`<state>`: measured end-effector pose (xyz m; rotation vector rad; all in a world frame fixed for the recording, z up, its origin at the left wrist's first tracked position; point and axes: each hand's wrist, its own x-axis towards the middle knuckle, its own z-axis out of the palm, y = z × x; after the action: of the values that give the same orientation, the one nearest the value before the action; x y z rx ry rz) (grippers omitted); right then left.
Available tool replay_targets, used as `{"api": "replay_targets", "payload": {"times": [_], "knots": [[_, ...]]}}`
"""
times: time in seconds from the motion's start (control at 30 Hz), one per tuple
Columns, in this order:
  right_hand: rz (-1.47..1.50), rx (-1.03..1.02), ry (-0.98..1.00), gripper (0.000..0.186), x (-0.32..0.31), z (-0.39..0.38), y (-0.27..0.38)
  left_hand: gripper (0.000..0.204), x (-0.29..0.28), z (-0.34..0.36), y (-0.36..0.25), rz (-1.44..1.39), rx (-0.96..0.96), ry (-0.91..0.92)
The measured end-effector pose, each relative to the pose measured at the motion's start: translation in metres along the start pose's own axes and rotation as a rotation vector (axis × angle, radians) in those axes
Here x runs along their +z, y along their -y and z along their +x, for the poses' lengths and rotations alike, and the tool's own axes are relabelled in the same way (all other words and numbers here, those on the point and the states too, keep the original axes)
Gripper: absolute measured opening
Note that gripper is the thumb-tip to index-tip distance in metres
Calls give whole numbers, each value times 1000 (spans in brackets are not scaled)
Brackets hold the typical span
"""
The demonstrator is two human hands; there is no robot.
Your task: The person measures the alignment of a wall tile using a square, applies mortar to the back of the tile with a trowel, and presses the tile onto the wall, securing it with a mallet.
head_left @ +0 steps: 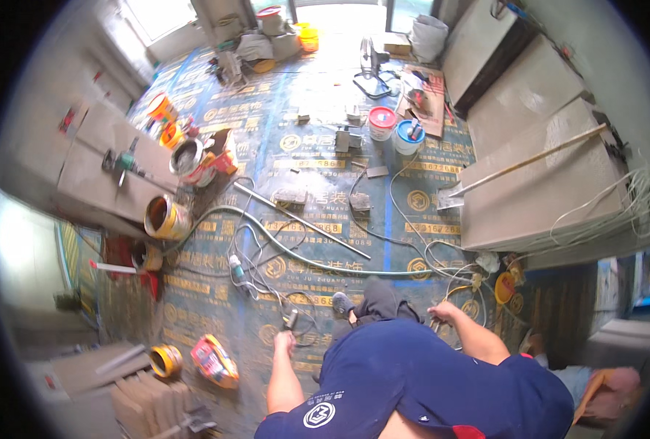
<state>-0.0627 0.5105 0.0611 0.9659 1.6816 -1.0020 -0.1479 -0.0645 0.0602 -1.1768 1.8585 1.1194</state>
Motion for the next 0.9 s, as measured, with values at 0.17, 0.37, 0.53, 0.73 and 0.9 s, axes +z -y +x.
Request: {"api": "replay_targets", "payload": {"times": [0.17, 0.37, 0.53, 0.73, 0.9], "knots": [[266, -130, -254, 35, -39, 33, 124, 27, 21, 13, -290, -301, 455, 225], [-58, -354, -483, 41, -73, 84, 347, 40, 117, -85, -564, 224, 1076, 611], [-783, -830, -2, 35, -83, 0, 667, 61, 102, -63, -691, 600, 1270, 434], [-1089, -1217, 171, 26, -64, 124, 815, 58, 63, 2, -790, 521, 1014, 616], [-1017, -1335, 120, 31, -44, 81, 960, 50, 7, 95, -850, 411, 1148, 336]]}}
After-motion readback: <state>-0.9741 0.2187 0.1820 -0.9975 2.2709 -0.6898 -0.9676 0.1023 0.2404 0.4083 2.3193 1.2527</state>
